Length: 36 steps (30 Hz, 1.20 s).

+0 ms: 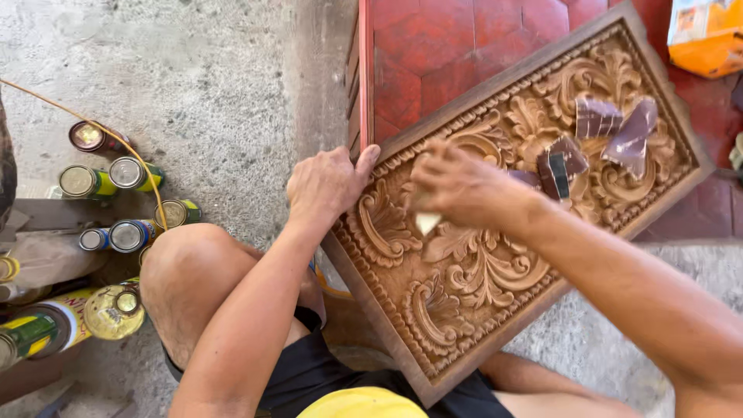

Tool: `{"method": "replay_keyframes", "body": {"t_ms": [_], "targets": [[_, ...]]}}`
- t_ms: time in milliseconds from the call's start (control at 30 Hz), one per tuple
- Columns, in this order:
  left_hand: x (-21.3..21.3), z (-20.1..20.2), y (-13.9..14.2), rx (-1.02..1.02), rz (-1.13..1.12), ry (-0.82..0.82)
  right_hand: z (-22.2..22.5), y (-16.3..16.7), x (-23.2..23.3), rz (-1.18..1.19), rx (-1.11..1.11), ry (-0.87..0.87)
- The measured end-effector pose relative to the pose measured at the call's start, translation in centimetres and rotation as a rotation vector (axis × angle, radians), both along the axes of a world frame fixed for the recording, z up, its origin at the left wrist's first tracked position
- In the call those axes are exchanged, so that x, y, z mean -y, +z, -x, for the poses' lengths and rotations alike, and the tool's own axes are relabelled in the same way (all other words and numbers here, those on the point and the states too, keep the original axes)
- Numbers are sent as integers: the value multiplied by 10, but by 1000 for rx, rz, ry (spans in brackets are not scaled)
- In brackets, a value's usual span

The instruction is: The person sits on the floor with an ornately carved wooden panel resting on their legs and rubs sandpaper pieces and small abrasive blocks over the carved floral relief, working different areas of the panel and repositioning it between passes.

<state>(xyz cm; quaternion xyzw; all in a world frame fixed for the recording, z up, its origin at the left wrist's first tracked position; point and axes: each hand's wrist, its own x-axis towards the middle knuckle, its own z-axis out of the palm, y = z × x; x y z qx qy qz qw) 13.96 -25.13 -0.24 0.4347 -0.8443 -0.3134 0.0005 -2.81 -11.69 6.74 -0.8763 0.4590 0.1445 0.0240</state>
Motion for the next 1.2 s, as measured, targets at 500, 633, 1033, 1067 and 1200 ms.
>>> {"method": "replay_keyframes", "body": {"t_ms": [500,633,1033,1067,1200], "targets": [[1,1,0,-13,-4,-42,-1,0,-6,-307,53,-242],[0,-1,-2,-38,-6,-28,-20,-6,-9,-269,1,-192],[1,1,0,-29,-14,-7,-17,-8,-21,-157,60,-245],[2,1,0,-42,3,-5,-16,-8,-24,-309,26,-259],[-2,-1,0,-59,8,-19,-14,4,-30,-85,0,-187]]}}
